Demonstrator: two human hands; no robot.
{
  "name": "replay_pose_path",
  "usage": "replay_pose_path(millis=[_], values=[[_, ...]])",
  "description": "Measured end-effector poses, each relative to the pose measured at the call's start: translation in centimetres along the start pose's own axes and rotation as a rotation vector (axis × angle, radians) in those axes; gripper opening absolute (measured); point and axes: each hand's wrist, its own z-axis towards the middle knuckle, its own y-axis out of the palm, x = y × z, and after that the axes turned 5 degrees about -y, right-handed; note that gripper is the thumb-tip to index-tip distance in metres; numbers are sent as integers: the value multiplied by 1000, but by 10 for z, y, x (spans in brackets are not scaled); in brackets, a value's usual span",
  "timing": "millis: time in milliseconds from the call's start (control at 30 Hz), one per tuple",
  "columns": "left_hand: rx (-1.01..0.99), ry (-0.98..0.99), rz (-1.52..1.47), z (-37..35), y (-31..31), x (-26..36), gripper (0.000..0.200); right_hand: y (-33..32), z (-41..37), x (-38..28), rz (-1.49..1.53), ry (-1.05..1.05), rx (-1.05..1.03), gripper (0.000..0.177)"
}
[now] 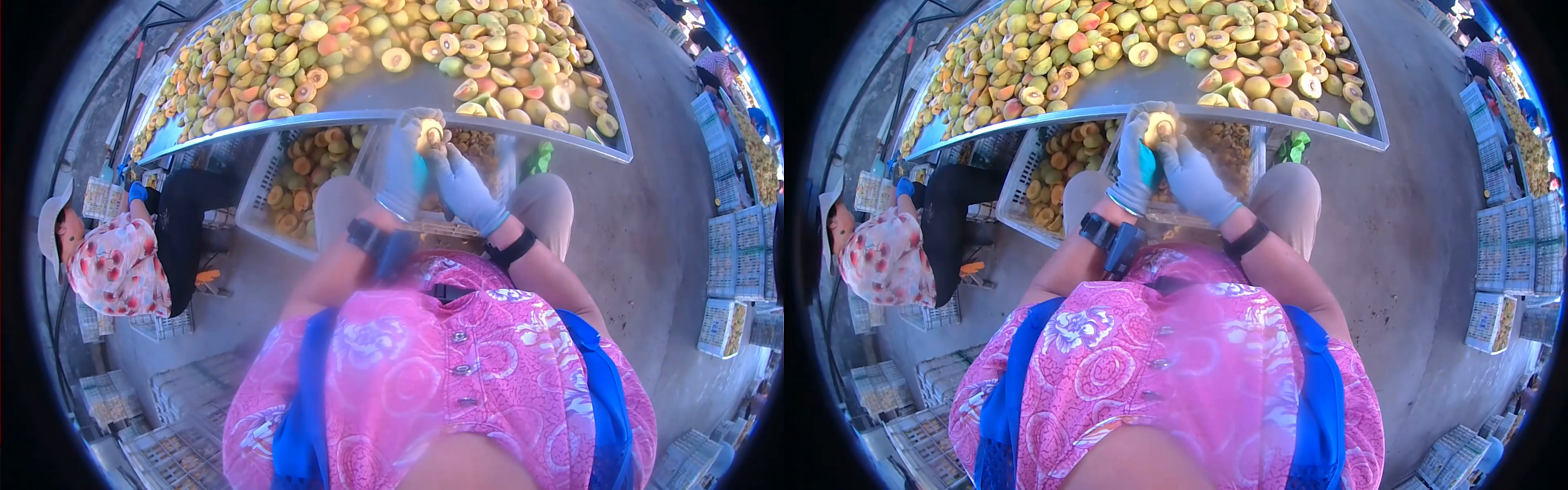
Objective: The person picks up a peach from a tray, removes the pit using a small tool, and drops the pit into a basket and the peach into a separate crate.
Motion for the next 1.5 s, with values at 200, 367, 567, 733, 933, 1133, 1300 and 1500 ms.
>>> replay_pose_path(millis=[200,367,567,733,933,1133,1300,1500], values=[[68,52,109,-2,2,2,35,6,0,7,77,-156,-11,42],[105,-204,-104,-2,7,19,40,11,-1,12,119,-187,-9,38],[116,-17,130,-4,1,10,48,6,-5,-9,395,102,-128,39],[127,-291,-83,-7,1,25,46,4,-11,-22,459,136,-196,40],[60,99,295,1,-15,12,43,13,0,-7,521,133,-197,39],[120,-226,-73,-7,-2,29,40,10,-9,-22,416,129,-186,36],[62,107,410,0,-20,14,42,12,-5,-12,718,249,-246,35],[114,-86,35,-8,0,28,40,12,-10,-27,573,271,-263,37]])
